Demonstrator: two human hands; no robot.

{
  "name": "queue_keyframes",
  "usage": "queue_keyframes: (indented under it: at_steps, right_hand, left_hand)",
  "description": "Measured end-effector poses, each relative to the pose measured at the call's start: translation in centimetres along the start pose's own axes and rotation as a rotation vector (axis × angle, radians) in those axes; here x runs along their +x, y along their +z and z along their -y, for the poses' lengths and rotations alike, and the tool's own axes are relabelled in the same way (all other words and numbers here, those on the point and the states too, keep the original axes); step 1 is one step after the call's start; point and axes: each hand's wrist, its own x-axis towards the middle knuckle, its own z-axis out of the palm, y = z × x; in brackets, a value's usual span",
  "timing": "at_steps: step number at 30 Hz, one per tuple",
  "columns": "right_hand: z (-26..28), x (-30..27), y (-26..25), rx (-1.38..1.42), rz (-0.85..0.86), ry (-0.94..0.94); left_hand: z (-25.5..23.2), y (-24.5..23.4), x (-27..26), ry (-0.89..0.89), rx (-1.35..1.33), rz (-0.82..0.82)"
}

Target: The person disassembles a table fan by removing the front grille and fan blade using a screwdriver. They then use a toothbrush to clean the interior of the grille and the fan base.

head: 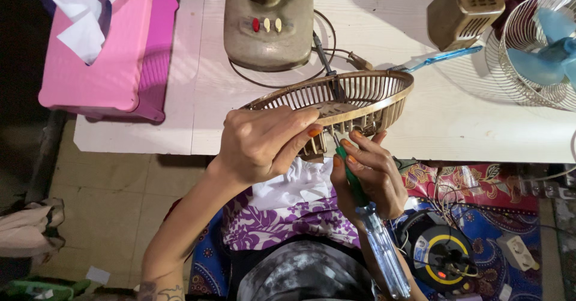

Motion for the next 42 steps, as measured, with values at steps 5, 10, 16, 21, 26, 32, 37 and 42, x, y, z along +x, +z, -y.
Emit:
queue_keyframes:
  at_steps: [5,10,16,21,26,32,37,42]
  right_hand:
    - [0.7,0.3,-0.7,0.016,0.050,0.043]
    - [0.4,0.3,-0.2,0.037,-0.015,0.053]
    - [-0.7,-0.5,0.4,0.124,-0.101,0.061]
    - [-0.6,-0.4,0.2,0.098,-0.087,0.059]
    - [0.2,-0.1,0.3,0.064,-0.066,0.074]
    - [-0.2,0.1,0.8,0.221,-0.147,0.080]
    - [0.5,0.3,0.7,0.048,-0.044,0.040]
    - [0.8,0.1,1.0,0.053,-0.047,0.036]
  left_hand:
    - [0.2,0.1,-0.2,-0.002,0.000,-0.002]
    - [0.0,0.2,-0.2,-0.001,0.004,-0.010]
    - [-0.1,0.2,-0.2,-0.003,-0.006,-0.012]
    - [-0.1,-0.1,-0.2,-0.008,-0.004,-0.012]
    - [0.1,-0.2,-0.5,-0.017,-0.009,-0.023]
    - [0.2,-0.2,-0.7,-0.015,-0.016,-0.038]
    - [0.3,-0.2,-0.9,-0.023,-0.029,-0.045]
    - [0.3,-0.1,-1.0,-0.024,-0.011,-0.048]
